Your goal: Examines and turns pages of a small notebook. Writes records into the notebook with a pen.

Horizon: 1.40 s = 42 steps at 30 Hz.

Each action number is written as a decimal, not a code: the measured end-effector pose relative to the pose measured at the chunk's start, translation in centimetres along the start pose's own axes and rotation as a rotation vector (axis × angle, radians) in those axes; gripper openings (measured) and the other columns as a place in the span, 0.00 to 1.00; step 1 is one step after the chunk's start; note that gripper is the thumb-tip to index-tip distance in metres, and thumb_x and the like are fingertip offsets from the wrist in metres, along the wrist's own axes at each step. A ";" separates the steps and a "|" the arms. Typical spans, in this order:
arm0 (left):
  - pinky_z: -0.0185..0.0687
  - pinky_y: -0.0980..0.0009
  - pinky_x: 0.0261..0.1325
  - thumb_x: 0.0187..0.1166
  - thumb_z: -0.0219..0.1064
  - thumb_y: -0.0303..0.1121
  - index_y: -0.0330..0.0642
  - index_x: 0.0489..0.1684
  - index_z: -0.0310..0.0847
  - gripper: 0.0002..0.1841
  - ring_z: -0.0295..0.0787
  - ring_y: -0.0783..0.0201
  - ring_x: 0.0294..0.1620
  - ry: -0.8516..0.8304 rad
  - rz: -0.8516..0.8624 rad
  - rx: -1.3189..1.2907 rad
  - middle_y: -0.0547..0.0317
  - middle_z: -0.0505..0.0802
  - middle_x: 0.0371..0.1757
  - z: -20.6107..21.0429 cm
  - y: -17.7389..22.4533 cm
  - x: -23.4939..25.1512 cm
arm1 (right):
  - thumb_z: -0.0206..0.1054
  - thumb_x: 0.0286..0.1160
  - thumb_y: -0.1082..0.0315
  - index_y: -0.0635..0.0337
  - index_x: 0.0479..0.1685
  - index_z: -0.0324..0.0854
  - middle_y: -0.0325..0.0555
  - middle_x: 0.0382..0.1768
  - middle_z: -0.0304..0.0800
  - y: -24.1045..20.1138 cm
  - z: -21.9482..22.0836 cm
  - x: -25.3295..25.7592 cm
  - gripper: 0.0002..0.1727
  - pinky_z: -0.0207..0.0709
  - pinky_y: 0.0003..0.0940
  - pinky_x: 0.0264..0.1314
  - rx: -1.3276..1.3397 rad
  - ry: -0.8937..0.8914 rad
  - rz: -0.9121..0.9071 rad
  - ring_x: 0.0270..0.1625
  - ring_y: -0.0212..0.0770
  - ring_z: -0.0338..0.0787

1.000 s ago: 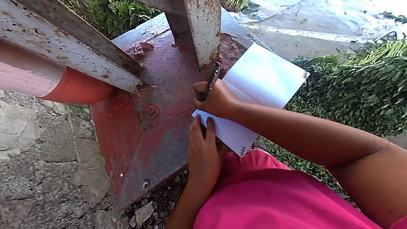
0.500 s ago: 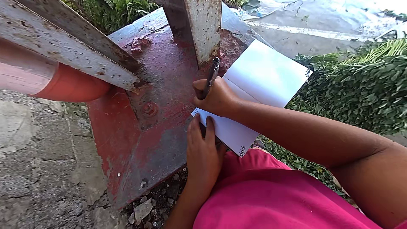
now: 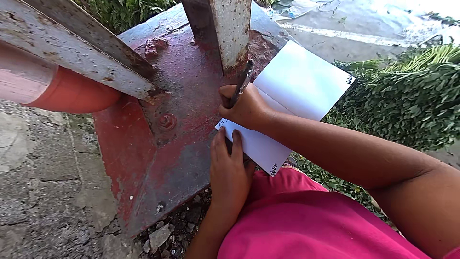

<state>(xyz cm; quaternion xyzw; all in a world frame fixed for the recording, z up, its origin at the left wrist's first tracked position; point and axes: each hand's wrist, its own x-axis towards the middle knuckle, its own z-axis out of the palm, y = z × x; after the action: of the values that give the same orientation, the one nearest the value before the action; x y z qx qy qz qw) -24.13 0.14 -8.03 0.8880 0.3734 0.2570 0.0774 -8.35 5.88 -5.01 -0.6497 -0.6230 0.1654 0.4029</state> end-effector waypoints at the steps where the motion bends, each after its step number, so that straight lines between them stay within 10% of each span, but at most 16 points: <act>1: 0.84 0.49 0.61 0.56 0.81 0.43 0.32 0.66 0.85 0.35 0.84 0.29 0.67 0.002 0.003 0.003 0.22 0.82 0.70 0.0 0.0 0.0 | 0.68 0.62 0.71 0.54 0.17 0.72 0.33 0.15 0.69 -0.1 0.1 0.0 0.11 0.60 0.34 0.25 -0.019 0.003 -0.010 0.21 0.32 0.71; 31: 0.87 0.53 0.56 0.54 0.81 0.41 0.30 0.53 0.91 0.28 0.90 0.34 0.58 0.123 0.066 -0.012 0.28 0.90 0.59 0.4 -0.3 -0.4 | 0.70 0.60 0.73 0.53 0.17 0.71 0.32 0.15 0.68 -0.5 -0.5 0.3 0.12 0.58 0.35 0.25 0.020 -0.057 0.083 0.21 0.32 0.69; 37: 0.89 0.55 0.56 0.54 0.80 0.33 0.31 0.48 0.92 0.21 0.93 0.38 0.55 0.186 0.084 -0.072 0.35 0.94 0.52 0.6 -0.1 -0.5 | 0.70 0.80 0.68 0.64 0.41 0.83 0.36 0.29 0.84 0.3 -1.4 0.0 0.07 0.76 0.20 0.35 0.338 -0.005 0.001 0.28 0.23 0.80; 42: 0.90 0.54 0.55 0.54 0.80 0.32 0.31 0.48 0.92 0.21 0.93 0.37 0.56 0.207 0.075 -0.115 0.35 0.94 0.53 0.6 0.0 -0.5 | 0.71 0.79 0.66 0.62 0.39 0.90 0.34 0.28 0.91 -1.0 -2.7 -2.2 0.08 0.80 0.19 0.37 0.309 -0.280 -0.005 0.30 0.20 0.85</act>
<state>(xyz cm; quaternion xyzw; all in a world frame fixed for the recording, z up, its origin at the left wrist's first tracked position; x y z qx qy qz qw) -24.13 -0.16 -8.75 0.8642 0.3305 0.3710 0.0796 -7.48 2.91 -3.26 -0.5493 -0.6420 0.3465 0.4075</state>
